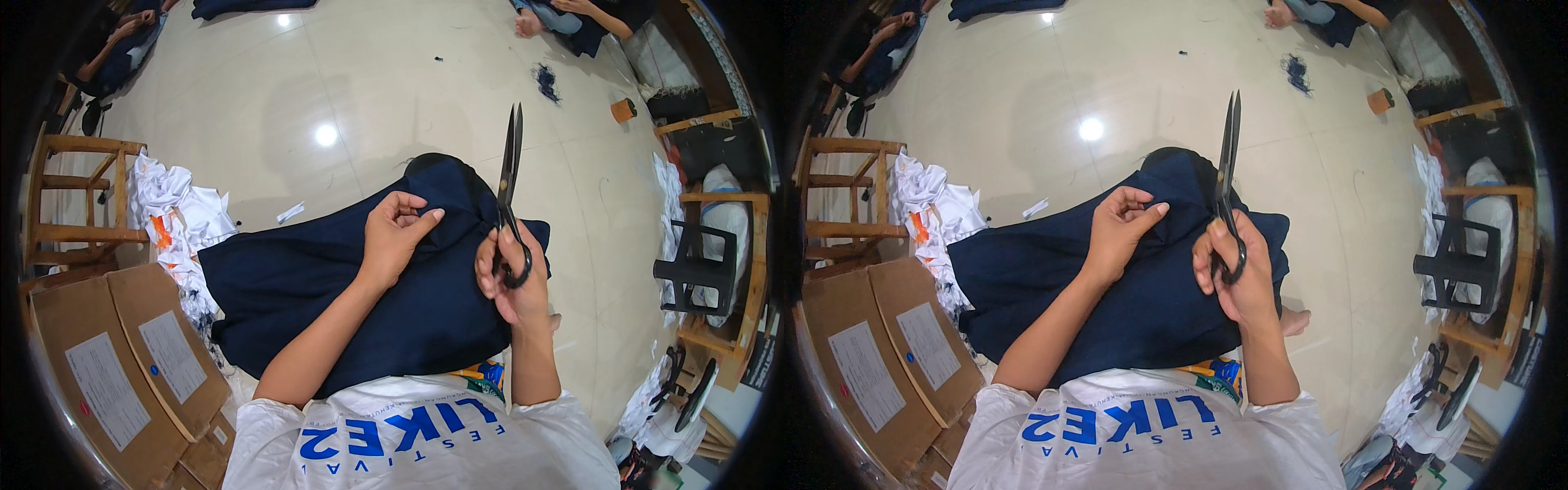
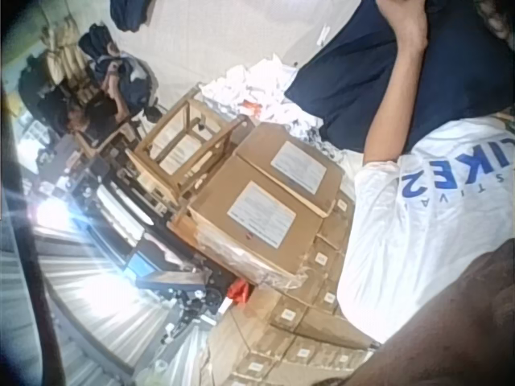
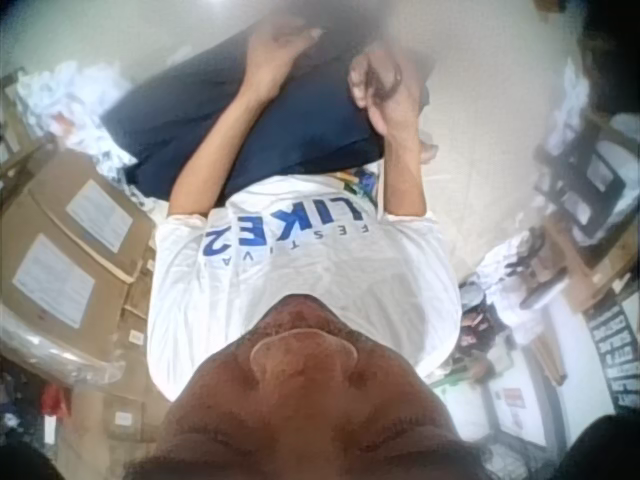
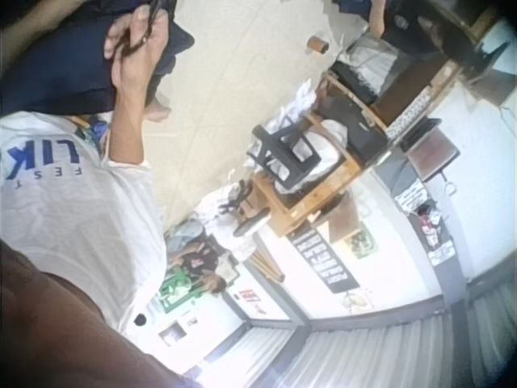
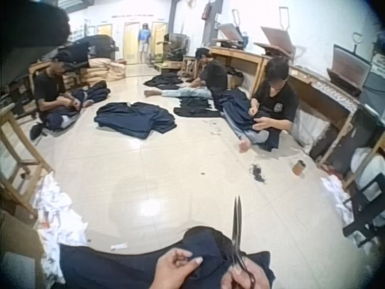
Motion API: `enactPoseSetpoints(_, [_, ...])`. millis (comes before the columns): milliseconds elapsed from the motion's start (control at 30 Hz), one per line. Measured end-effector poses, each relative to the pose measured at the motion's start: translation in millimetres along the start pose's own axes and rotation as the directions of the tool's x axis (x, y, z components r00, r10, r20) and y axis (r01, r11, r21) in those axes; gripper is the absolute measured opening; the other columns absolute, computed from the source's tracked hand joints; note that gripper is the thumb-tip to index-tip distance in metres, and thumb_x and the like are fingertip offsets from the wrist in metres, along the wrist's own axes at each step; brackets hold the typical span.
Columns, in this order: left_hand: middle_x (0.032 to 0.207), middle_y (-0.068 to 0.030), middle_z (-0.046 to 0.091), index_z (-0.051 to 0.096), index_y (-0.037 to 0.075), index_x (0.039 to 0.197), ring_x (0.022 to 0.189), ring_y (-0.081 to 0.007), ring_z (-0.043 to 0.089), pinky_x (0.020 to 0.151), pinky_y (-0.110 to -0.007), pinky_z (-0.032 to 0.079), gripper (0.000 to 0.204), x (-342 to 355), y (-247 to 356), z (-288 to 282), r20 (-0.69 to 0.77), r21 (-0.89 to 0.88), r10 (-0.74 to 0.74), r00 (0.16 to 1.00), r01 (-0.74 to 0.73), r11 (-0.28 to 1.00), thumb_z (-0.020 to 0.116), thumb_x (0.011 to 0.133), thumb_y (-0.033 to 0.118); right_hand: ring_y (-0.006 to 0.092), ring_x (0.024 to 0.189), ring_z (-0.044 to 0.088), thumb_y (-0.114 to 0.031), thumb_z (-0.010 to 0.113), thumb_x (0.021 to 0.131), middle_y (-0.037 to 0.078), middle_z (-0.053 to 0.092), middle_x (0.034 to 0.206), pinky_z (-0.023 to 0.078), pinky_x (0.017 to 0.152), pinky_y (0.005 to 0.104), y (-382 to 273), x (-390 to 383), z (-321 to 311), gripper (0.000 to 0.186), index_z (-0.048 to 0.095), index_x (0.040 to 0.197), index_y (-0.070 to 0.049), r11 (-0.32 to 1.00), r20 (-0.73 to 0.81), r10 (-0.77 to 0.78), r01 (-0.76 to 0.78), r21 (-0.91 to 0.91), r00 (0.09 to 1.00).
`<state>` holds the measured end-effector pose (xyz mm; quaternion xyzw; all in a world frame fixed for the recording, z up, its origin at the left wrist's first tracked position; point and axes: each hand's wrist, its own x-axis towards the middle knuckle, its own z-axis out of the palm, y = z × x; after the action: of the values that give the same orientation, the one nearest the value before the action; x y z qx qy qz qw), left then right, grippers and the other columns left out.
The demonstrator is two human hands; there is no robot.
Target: The person uses scissors to cut a dark blue piece of fabric while sitting on the floor. They repeatedly trim the edges and cut small sections of the material.
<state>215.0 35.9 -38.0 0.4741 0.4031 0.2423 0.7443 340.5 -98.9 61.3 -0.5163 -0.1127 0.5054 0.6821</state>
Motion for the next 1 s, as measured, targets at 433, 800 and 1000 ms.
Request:
enactPoseSetpoints(433, [0.088, 0.0039, 0.064, 0.070, 0.005, 0.106, 0.077, -0.0047, 0.056, 0.074, -0.021, 0.047, 0.020, -0.6, -1.6, -6.0, 0.005, -0.125, -0.101, 0.995, 0.101, 0.987, 0.075, 0.099, 0.023, 0.0198, 0.045, 0.060, -0.030, 0.060, 0.107, 0.015, 0.066, 0.068, 0.045, 0.038, 0.0285, -9.7, -59.7, -50.8, 0.025, 0.057, 0.100, -0.006, 0.878, 0.189, 0.455, -0.474, 0.065, 0.870])
enactPoseSetpoints(800, [0.084, 0.0047, 0.060, 0.067, 0.003, 0.110, 0.071, -0.0025, 0.052, 0.071, -0.020, 0.047, 0.021, -9.6, 4.5, -7.7, 0.060, -0.306, -0.229, 0.972, 0.236, 0.922, 0.070, 0.103, 0.023, 0.0190, 0.042, 0.060, -0.035, 0.068, 0.102, 0.013, 0.065, 0.063, 0.043, 0.035, 0.0291, -18.9, -51.4, -46.0, 0.031, 0.053, 0.093, -0.009, 0.742, 0.126, 0.670, -0.658, -0.125, 0.732])
enactPoseSetpoints(1000, [0.086, 0.0036, 0.062, 0.067, 0.003, 0.109, 0.071, -0.0033, 0.052, 0.070, -0.020, 0.046, 0.018, -12.1, 8.5, -3.1, 0.042, -0.285, -0.166, 0.985, 0.171, 0.943, 0.071, 0.102, 0.019, 0.0171, 0.041, 0.058, -0.037, 0.069, 0.102, 0.012, 0.064, 0.061, 0.043, 0.035, 0.0281, -23.4, -46.7, -41.2, 0.034, 0.052, 0.092, -0.009, 0.722, 0.118, 0.691, -0.673, -0.160, 0.713])
